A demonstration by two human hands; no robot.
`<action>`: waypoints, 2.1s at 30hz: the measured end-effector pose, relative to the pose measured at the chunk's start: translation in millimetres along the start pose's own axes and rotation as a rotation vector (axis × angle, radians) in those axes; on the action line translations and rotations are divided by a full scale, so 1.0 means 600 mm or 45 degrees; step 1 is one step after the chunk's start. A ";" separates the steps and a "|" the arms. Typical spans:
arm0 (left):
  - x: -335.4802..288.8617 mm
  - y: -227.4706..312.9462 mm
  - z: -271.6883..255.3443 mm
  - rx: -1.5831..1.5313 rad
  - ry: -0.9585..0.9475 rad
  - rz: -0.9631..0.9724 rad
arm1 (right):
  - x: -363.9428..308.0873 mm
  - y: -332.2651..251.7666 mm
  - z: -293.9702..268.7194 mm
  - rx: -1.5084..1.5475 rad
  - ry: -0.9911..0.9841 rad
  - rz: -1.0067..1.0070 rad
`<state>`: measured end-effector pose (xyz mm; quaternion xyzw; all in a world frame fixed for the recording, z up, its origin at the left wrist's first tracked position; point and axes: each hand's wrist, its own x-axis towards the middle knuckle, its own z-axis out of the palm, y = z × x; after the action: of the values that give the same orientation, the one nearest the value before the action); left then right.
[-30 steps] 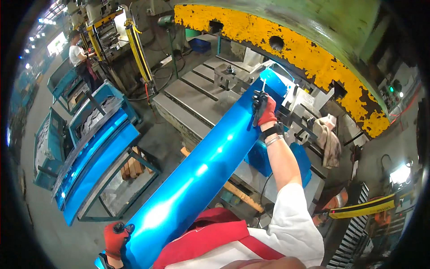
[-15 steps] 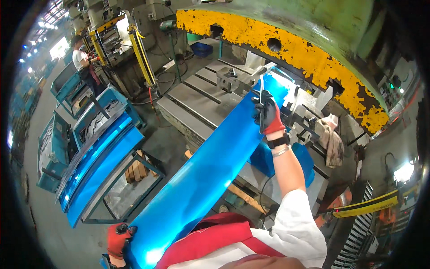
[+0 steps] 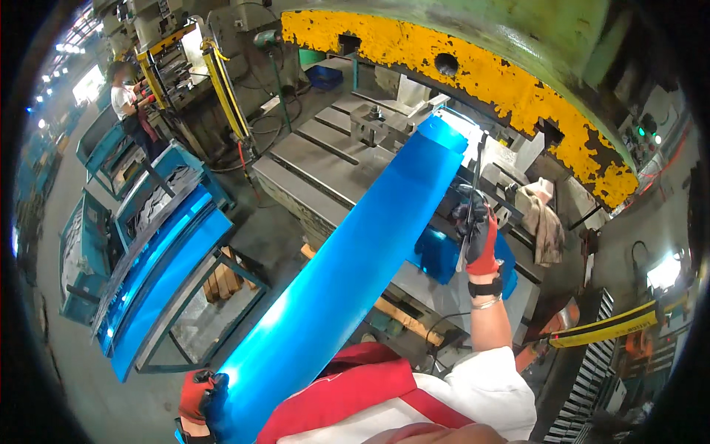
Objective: Inspecting and handling blue-coated curved metal panels and smaller metal plates in a fabrication facility.
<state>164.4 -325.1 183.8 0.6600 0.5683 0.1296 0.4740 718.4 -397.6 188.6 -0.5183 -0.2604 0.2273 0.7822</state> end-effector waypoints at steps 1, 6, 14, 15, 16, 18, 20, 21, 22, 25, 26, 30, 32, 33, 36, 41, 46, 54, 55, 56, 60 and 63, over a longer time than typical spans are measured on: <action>-0.006 0.022 0.005 0.241 0.029 0.214 | -0.007 0.004 -0.005 -0.029 0.060 -0.013; 0.018 -0.048 -0.031 -0.229 -0.237 0.063 | -0.030 -0.011 -0.018 0.116 0.087 0.126; 0.054 -0.076 -0.034 0.493 -0.299 0.268 | -0.023 0.068 -0.038 0.328 0.032 0.361; 0.041 -0.076 -0.013 0.106 -0.062 0.178 | -0.016 0.066 -0.030 0.342 -0.028 0.381; 0.030 -0.073 -0.001 -0.281 0.179 0.083 | -0.010 0.065 -0.022 0.357 -0.093 0.402; 0.037 -0.069 -0.020 0.406 -0.105 0.143 | -0.002 0.065 -0.005 0.474 -0.045 0.331; 0.042 -0.133 -0.015 -0.246 0.205 0.375 | 0.032 0.094 -0.005 0.539 -0.132 0.338; 0.038 -0.102 -0.024 -0.125 -0.023 0.057 | 0.045 0.110 -0.013 0.544 -0.116 0.345; 0.036 -0.099 -0.029 -0.104 -0.023 0.060 | 0.058 0.121 -0.005 0.556 -0.125 0.362; 0.051 -0.164 -0.061 -0.675 -0.201 -0.395 | 0.065 0.108 0.016 0.619 -0.176 0.297; 0.063 -0.163 -0.068 -0.662 -0.213 -0.390 | 0.075 0.115 0.007 0.645 -0.195 0.292; 0.042 -0.115 -0.015 -0.316 -0.104 0.026 | 0.093 0.132 0.014 0.623 -0.100 0.319; 0.020 -0.054 -0.010 -0.304 -0.070 -0.161 | 0.094 0.128 0.016 0.640 -0.085 0.313; 0.050 -0.147 -0.036 -0.220 -0.061 -0.085 | 0.100 0.131 0.016 0.639 -0.082 0.313; 0.089 -0.314 -0.085 -0.059 -0.008 0.051 | 0.115 0.142 0.038 0.779 -0.245 0.330; 0.077 -0.205 -0.059 -0.049 -0.011 -0.100 | 0.155 0.166 0.031 0.776 -0.037 0.208; 0.084 -0.233 -0.068 -0.234 -0.067 -0.147 | 0.189 0.161 0.038 0.254 0.136 -0.050; 0.096 -0.270 -0.073 -0.337 -0.087 -0.212 | 0.097 0.162 0.031 0.543 0.273 0.040; 0.097 -0.296 -0.085 -0.267 -0.127 -0.192 | 0.070 0.150 0.047 0.554 0.284 0.096; 0.092 -0.314 -0.092 -0.192 -0.181 -0.167 | 0.039 0.128 0.060 0.561 0.307 0.145; 0.048 -0.075 -0.017 0.144 -0.029 -0.043 | 0.001 0.130 0.020 0.535 0.303 0.122; 0.057 -0.116 -0.022 -0.147 -0.053 0.151 | 0.000 0.132 0.006 0.451 0.281 0.092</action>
<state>122.1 -295.4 124.4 0.6665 0.5100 0.1764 0.5144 709.5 -366.7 116.3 -0.4034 -0.1104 0.2391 0.8763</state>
